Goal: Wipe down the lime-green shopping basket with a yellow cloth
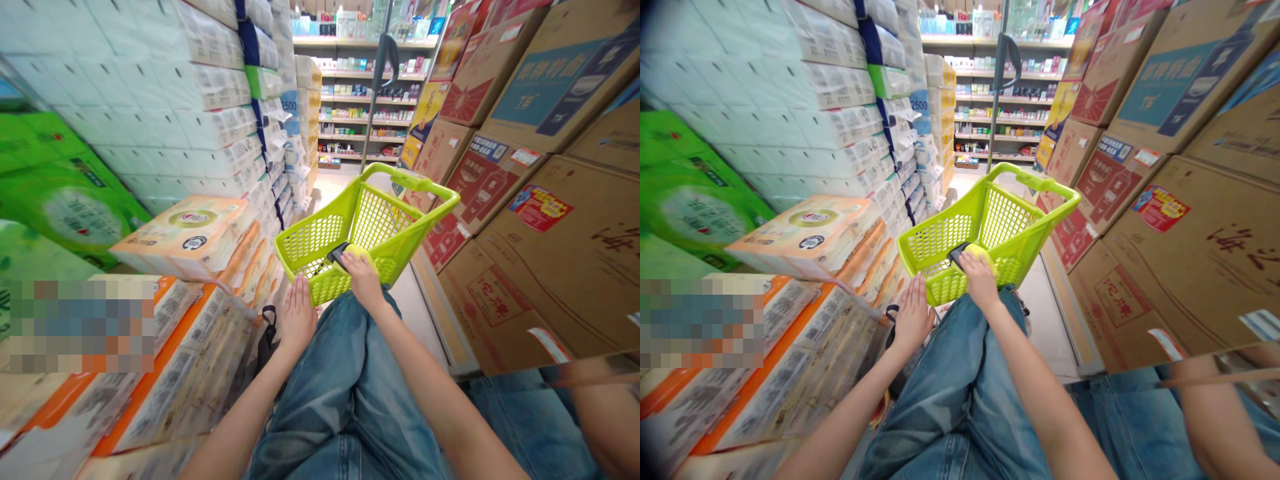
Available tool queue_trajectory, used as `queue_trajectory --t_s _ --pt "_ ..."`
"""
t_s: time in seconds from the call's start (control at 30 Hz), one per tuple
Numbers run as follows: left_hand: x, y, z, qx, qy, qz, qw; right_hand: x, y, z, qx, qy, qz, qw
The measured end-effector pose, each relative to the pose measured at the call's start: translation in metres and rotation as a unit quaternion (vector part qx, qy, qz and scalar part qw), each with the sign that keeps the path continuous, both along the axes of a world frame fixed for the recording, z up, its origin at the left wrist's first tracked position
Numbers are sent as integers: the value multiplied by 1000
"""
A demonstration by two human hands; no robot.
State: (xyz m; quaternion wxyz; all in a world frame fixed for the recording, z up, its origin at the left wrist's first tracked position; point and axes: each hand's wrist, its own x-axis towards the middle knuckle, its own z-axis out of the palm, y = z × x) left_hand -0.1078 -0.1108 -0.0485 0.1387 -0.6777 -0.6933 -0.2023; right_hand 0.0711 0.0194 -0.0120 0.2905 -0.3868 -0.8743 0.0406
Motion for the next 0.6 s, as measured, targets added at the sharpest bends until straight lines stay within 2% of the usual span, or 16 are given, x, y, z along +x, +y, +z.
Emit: queue_trajectory --t_s 0.1,0.2,0.23,0.33,0.43,0.53,0.6 --pt "2 -1 3 -3 -5 2 1000 22 24 7 -19 25 -93 995" --pt "3 0 2 -3 -7 7 1000 2 9 5 -37 26 -134 990" --pt "2 0 0 -3 -7 7 1000 -13 -3 2 -40 24 -130 990" --pt "0 2 -5 -3 -1 9 1000 -62 -45 -10 -31 13 -38 999" --pt "-2 1 -7 -5 8 11 1000 -83 -67 -17 -14 6 29 999" --pt "-3 0 -3 -12 9 1 1000 -61 -51 -13 -7 -3 51 999" --pt "-2 -1 1 -16 5 -2 1000 -30 -25 -6 -12 4 22 1000"
